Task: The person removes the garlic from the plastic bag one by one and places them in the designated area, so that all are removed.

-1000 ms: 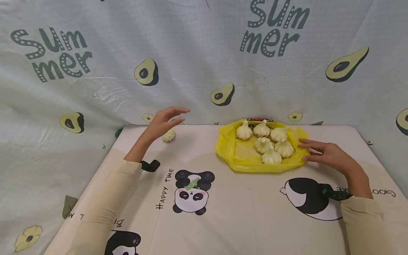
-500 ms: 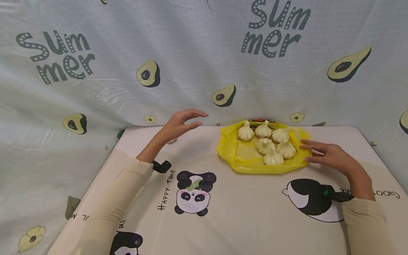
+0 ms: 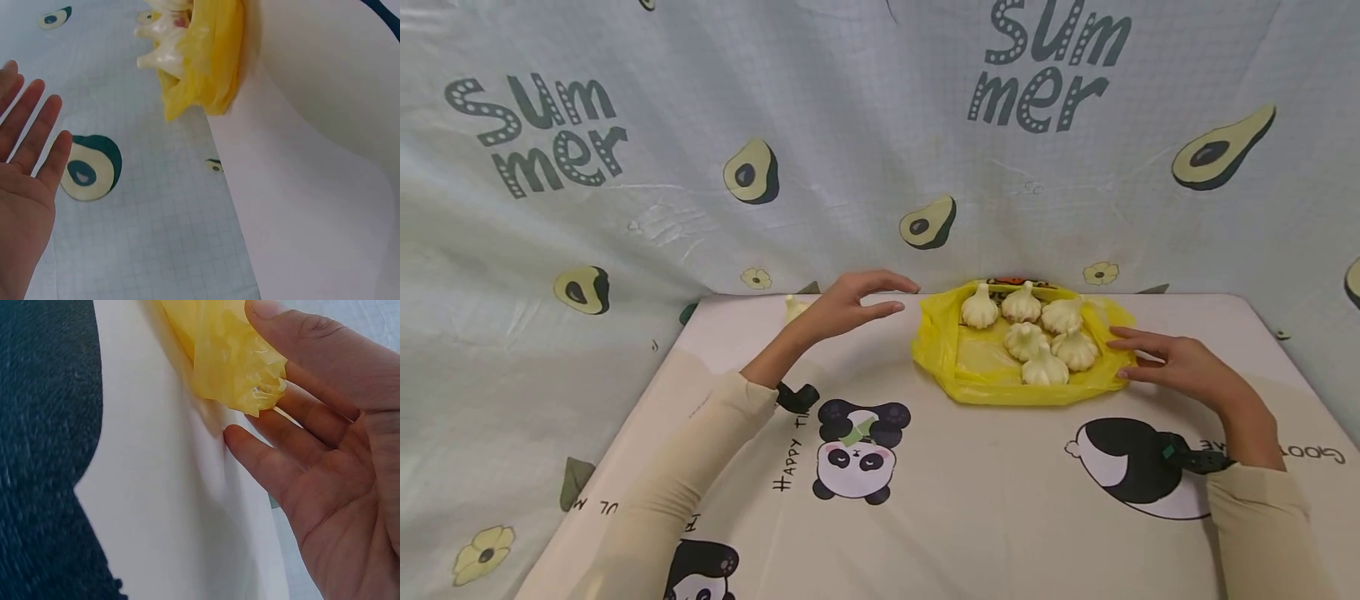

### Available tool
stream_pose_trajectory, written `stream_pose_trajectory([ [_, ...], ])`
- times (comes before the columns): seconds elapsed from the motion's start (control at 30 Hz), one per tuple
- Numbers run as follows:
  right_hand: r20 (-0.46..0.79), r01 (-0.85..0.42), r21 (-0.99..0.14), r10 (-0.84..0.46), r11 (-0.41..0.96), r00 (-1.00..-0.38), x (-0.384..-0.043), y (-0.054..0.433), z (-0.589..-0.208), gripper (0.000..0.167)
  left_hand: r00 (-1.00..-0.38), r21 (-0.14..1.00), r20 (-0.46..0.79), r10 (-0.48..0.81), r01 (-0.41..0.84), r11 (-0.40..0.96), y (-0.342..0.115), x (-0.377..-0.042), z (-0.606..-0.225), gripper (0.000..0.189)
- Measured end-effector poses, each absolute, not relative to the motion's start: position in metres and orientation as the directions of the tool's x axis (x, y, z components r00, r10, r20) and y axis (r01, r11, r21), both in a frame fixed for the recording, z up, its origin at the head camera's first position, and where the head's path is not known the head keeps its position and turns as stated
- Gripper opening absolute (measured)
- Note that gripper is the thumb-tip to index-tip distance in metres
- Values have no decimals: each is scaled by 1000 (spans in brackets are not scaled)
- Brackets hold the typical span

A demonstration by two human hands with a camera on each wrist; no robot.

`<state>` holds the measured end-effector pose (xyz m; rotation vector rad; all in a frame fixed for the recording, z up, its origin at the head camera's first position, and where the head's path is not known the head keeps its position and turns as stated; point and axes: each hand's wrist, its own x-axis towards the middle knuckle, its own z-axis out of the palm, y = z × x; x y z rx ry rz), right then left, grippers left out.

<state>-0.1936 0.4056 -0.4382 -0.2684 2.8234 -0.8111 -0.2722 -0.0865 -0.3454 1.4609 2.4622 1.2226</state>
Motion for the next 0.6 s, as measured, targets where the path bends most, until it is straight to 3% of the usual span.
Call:
stream_pose_trajectory([
  [0.6,-135,-123,-544,-232,830,-963,-195,404,-437,64,-470,646,305,828,741,183,-38,-260,-357,32],
])
